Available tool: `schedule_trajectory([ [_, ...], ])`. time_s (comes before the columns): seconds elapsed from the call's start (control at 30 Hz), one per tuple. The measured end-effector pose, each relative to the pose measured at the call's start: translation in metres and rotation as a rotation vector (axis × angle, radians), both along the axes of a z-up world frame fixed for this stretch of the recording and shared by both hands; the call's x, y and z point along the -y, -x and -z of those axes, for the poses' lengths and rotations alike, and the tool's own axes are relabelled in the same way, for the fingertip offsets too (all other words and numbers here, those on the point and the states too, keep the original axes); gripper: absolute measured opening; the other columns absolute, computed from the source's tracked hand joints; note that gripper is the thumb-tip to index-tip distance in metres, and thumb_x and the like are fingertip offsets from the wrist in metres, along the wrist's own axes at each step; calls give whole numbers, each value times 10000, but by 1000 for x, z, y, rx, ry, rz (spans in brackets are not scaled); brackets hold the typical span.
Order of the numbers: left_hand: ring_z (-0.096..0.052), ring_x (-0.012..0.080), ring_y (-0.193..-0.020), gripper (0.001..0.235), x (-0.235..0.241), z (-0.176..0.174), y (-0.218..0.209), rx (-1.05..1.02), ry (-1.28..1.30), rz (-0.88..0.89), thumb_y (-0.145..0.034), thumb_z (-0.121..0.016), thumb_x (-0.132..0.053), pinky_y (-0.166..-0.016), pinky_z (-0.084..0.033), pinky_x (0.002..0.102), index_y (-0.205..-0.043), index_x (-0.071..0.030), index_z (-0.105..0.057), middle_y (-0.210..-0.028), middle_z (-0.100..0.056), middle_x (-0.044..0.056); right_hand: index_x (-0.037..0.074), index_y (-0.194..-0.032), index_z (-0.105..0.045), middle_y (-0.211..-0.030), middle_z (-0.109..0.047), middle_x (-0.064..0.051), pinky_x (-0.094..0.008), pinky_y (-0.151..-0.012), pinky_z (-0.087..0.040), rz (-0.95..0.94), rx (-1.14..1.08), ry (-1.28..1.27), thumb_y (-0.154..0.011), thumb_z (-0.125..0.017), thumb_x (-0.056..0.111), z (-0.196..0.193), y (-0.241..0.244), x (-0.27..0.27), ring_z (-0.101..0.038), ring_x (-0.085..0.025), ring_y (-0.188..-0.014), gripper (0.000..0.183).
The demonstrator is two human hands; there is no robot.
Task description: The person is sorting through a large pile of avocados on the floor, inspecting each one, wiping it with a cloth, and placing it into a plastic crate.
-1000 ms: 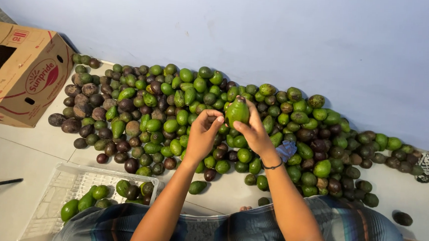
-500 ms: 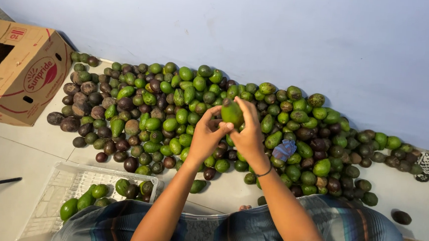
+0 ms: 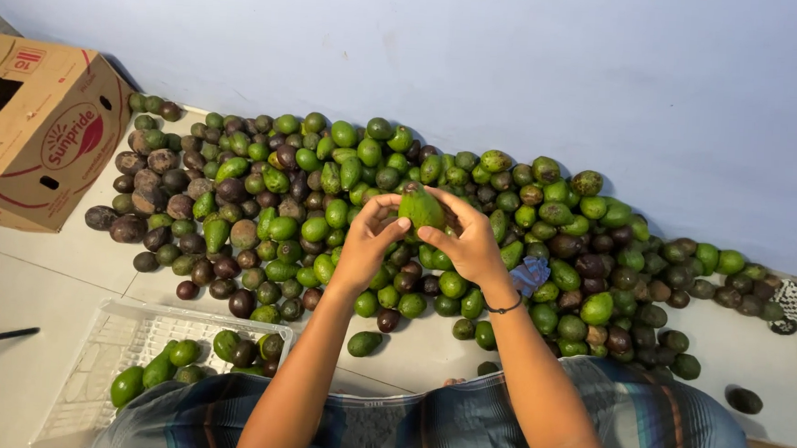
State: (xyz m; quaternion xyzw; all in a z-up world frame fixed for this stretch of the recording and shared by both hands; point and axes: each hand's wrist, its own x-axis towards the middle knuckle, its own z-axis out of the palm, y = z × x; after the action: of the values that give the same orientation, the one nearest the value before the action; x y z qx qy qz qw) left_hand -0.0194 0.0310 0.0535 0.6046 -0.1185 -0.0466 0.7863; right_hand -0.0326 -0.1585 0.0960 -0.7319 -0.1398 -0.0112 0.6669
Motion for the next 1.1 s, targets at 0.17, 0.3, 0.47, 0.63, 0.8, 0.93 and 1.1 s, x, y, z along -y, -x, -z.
schedule_trajectory([
  [0.17,-632,390,-1193,519,6,-6,3,9,37,0,-961,-759,-189,-1000,-516,590,-1384,7,-531,-1291,-621,214,26,-1434,-583,-1334,-658,-206,-533,-1107,-480,24,1,-29,-865,-854,244,-6,4,-5,-603,-364,-1274,667],
  [0.3,-616,425,-1225,526,2,-2,-1,12,44,51,-990,-732,-221,-986,-521,601,-1421,-3,-523,-1331,-617,235,36,-1442,-576,-1389,-630,-189,-523,-1138,-448,-19,23,-117,-819,-882,307,7,-3,-4,-570,-322,-1305,745],
  [0.47,-664,292,-1177,511,5,8,-4,-46,96,99,-984,-721,-260,-967,-577,480,-1432,-62,-575,-1301,-680,150,-3,-1462,-528,-1383,-613,-223,-562,-1104,-466,-151,5,-254,-900,-807,218,27,-13,10,-577,-364,-1291,665],
  [0.63,-658,297,-1175,501,4,1,-1,-25,86,111,-998,-708,-261,-976,-568,488,-1437,-54,-581,-1293,-686,170,-31,-1458,-510,-1349,-623,-242,-583,-1079,-493,-159,21,-247,-913,-794,186,29,-13,12,-588,-396,-1270,652],
  [0.8,-663,288,-1157,493,1,0,-3,-2,82,110,-1007,-700,-281,-966,-570,489,-1431,-55,-590,-1268,-699,169,-41,-1492,-465,-1395,-582,-270,-604,-1096,-464,-181,23,-246,-909,-786,169,16,-7,8,-564,-412,-1292,698],
  [0.93,-666,276,-1142,496,3,-3,-2,-6,70,112,-1023,-675,-307,-961,-574,468,-1440,-55,-581,-1267,-700,165,-15,-1513,-432,-1421,-552,-257,-642,-1106,-439,-231,43,-248,-892,-811,165,18,-7,9,-523,-438,-1322,750],
  [1.1,-663,311,-1137,492,6,-5,0,-5,98,113,-1041,-650,-294,-963,-568,493,-1448,-30,-568,-1268,-689,202,-40,-1488,-462,-1398,-575,-261,-613,-1099,-468,-188,50,-237,-860,-840,147,21,-10,12,-557,-428,-1291,756],
])
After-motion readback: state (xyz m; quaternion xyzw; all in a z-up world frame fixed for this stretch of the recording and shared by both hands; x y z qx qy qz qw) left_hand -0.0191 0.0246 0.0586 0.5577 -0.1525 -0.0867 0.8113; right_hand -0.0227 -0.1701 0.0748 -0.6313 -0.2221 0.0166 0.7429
